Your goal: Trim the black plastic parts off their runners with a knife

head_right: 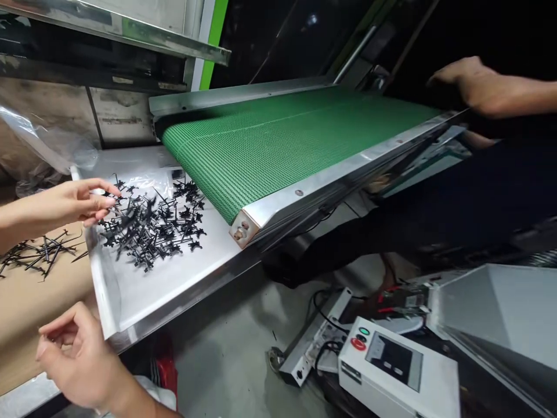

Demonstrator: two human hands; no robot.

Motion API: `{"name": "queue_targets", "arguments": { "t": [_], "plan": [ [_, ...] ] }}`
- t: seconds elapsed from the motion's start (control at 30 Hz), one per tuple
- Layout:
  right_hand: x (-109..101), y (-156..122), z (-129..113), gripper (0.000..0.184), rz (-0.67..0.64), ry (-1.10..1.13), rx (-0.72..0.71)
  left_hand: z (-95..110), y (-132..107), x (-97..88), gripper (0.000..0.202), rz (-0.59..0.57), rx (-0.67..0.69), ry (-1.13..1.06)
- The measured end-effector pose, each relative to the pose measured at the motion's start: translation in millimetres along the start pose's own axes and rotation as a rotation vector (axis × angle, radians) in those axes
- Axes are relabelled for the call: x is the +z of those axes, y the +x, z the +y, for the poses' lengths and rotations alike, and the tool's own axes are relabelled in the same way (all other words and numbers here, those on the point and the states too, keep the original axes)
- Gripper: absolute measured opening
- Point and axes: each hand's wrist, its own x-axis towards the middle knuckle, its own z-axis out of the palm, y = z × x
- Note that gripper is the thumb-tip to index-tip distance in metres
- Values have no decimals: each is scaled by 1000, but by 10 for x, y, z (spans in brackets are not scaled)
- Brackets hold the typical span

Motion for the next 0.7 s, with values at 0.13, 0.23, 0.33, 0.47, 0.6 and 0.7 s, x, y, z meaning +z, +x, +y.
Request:
{"name": "queue_targets", "arguments": {
  "t": [0.13, 0.23, 0.33, 0.47, 0.6, 0.7],
  "plan": [
    [62, -29, 25, 61, 29, -22, 2, -44, 4, 20, 67, 22, -76, -31],
    [106, -107, 61, 61, 61, -17, -2, -92, -20, 34, 73, 60, -110, -122],
    [134, -293, -35, 64, 46, 15, -3, -155, -47, 49, 73, 65, -105, -208],
    [34, -594, -507, 52, 68, -18, -213, -184, -72, 56, 71, 26, -100, -273],
    [-204, -543, -1072, 48, 387, -236, -586, -159, -107, 63, 66, -72, -78, -348],
    [-321, -338, -1271, 48, 452, -282, -634, -153, -152, 111, 59, -151, -54, -377]
  ]
}}
